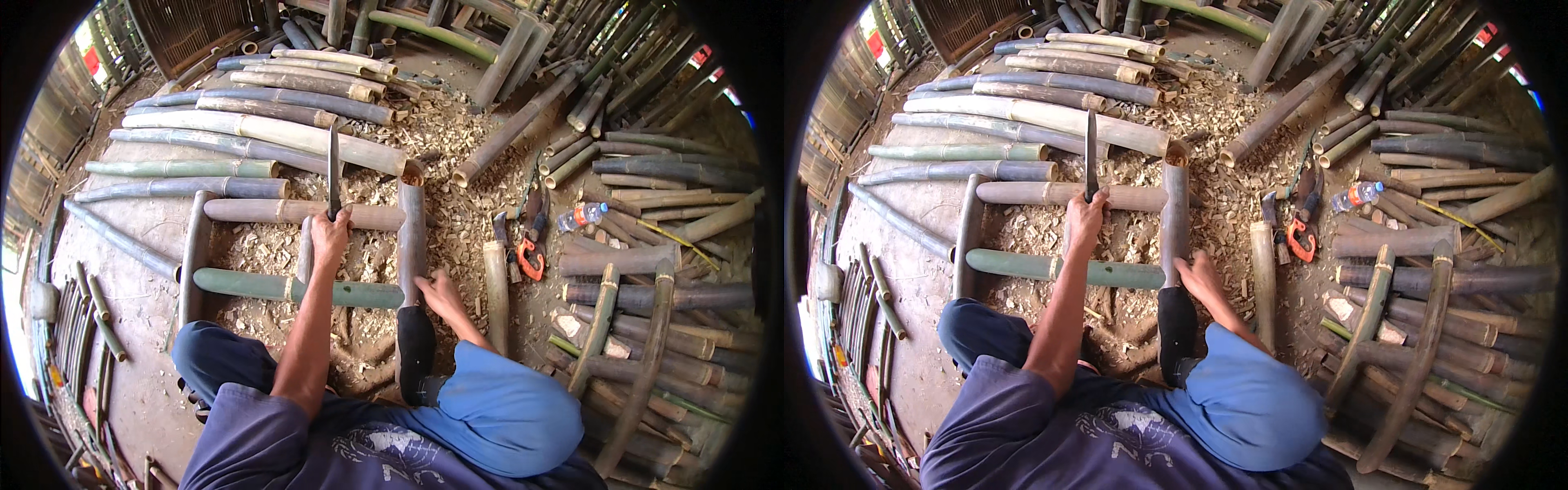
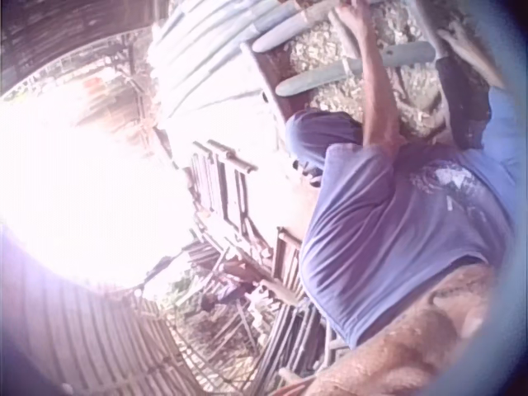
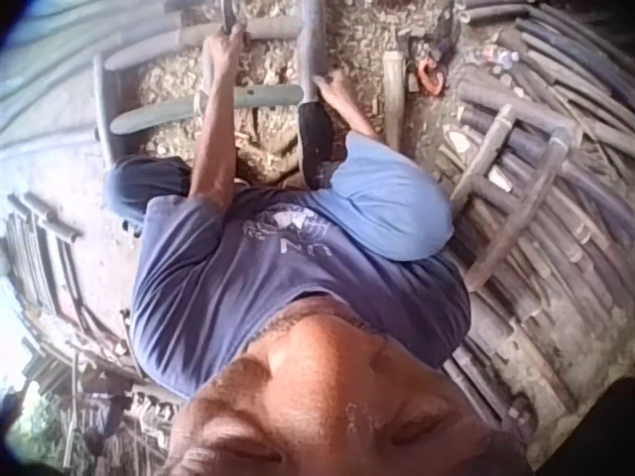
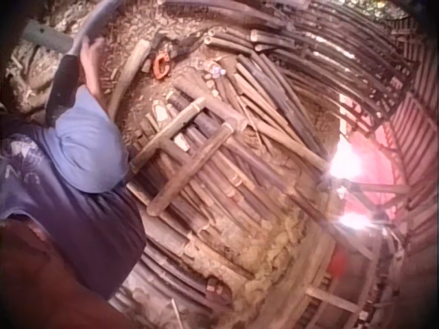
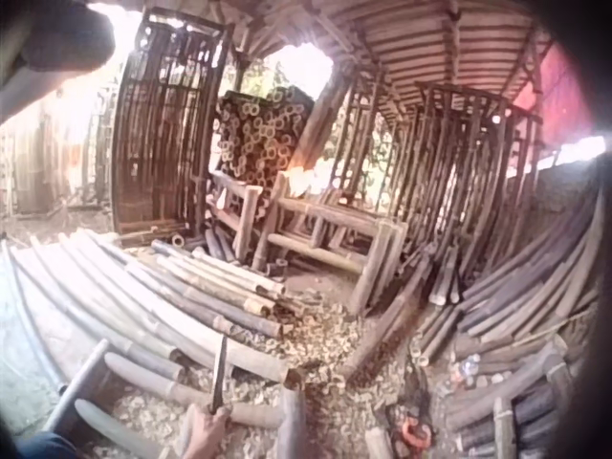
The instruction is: The person fits a short bamboo segment into a hole in a larger bamboo pole and secures it with a small wedge or pin.
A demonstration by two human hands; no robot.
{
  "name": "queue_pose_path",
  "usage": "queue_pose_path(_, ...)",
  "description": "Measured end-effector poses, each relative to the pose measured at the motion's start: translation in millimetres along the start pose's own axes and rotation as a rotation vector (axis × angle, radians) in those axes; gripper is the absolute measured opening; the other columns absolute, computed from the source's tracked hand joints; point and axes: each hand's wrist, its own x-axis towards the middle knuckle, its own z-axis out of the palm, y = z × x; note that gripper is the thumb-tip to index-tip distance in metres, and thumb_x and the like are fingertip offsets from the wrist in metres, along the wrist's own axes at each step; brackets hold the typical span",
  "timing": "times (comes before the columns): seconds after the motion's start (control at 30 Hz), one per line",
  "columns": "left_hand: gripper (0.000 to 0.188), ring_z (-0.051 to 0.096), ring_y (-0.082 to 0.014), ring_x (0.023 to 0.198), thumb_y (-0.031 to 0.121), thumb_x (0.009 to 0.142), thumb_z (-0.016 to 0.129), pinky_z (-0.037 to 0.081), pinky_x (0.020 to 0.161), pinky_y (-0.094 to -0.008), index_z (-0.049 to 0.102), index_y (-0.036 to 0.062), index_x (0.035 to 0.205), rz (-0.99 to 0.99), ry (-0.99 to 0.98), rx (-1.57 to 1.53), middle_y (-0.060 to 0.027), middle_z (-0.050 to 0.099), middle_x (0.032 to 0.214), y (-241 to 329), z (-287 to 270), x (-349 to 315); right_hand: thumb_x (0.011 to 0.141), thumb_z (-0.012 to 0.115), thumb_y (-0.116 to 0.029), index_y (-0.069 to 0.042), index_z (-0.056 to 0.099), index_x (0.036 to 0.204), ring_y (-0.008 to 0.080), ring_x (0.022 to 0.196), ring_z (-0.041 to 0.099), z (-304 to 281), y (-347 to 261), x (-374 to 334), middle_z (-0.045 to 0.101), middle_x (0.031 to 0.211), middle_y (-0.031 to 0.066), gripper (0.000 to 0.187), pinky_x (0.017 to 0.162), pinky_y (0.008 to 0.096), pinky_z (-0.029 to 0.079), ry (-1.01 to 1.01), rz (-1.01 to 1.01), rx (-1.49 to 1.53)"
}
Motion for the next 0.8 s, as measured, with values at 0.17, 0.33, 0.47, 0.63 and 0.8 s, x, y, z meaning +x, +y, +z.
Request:
queue_pose_path(0.17,0.037,0.061,-0.0123,0.053,0.031,0.096,0.077,0.047,0.051,-0.0306,0.069,0.0003,0.078,-0.011,-0.102,0.054,-0.0042,0.067,0.065,-8.1,16.7,-16.4,0.072,0.089,-0.058,0.021,0.049,0.134,0.0463,0.112,0.067,39.6,32.7,46.0,0.062,0.128,0.0347,0.107,0.102,0.0477,0.053,-0.053,-0.029,-0.086)
queue_pose_path(0.33,0.036,0.056,-0.0123,0.05,0.031,0.097,0.075,0.042,0.048,-0.0332,0.07,0.0014,0.078,-0.043,-0.043,0.041,-0.0028,0.063,0.062,-8.1,17.5,-17.9,0.066,0.093,-0.05,0.014,0.054,0.135,0.0402,0.112,0.069,30.7,23.7,43.5,0.066,0.127,0.0317,0.102,0.1,0.0454,0.054,-0.078,0.009,0.026)
queue_pose_path(0.47,0.04,0.061,-0.0125,0.055,0.037,0.094,0.079,0.049,0.053,-0.0326,0.07,0.0001,0.08,-0.102,0.009,0.034,-0.0048,0.067,0.066,-13.3,23.6,-15.6,0.067,0.093,-0.043,0.009,0.059,0.134,0.038,0.114,0.07,28.2,38.5,14.0,0.069,0.124,0.0282,0.091,0.1,0.0453,0.053,-0.057,0.038,0.118)
queue_pose_path(0.63,0.032,0.059,-0.0122,0.06,0.031,0.095,0.08,0.049,0.057,-0.0331,0.073,-0.001,0.096,-0.006,-0.352,0.077,-0.0047,0.069,0.075,-19.5,9.5,-29.3,0.077,0.089,-0.05,0.003,0.057,0.14,0.0398,0.127,0.063,16.8,56.2,-12.0,0.064,0.134,0.0297,0.089,0.107,0.0454,0.05,-0.051,0.031,-0.081)
queue_pose_path(0.8,0.046,0.066,-0.0193,0.069,0.045,0.093,0.079,0.053,0.068,-0.0403,0.077,0.0002,0.103,0.284,-0.53,0.515,-0.0135,0.072,0.076,0.5,17.0,-21.7,0.084,0.086,-0.045,0.002,0.047,0.139,0.043,0.133,0.056,-70.2,103.8,-35.2,0.055,0.139,0.0326,0.082,0.103,0.0583,0.049,0.323,0.085,-0.219)
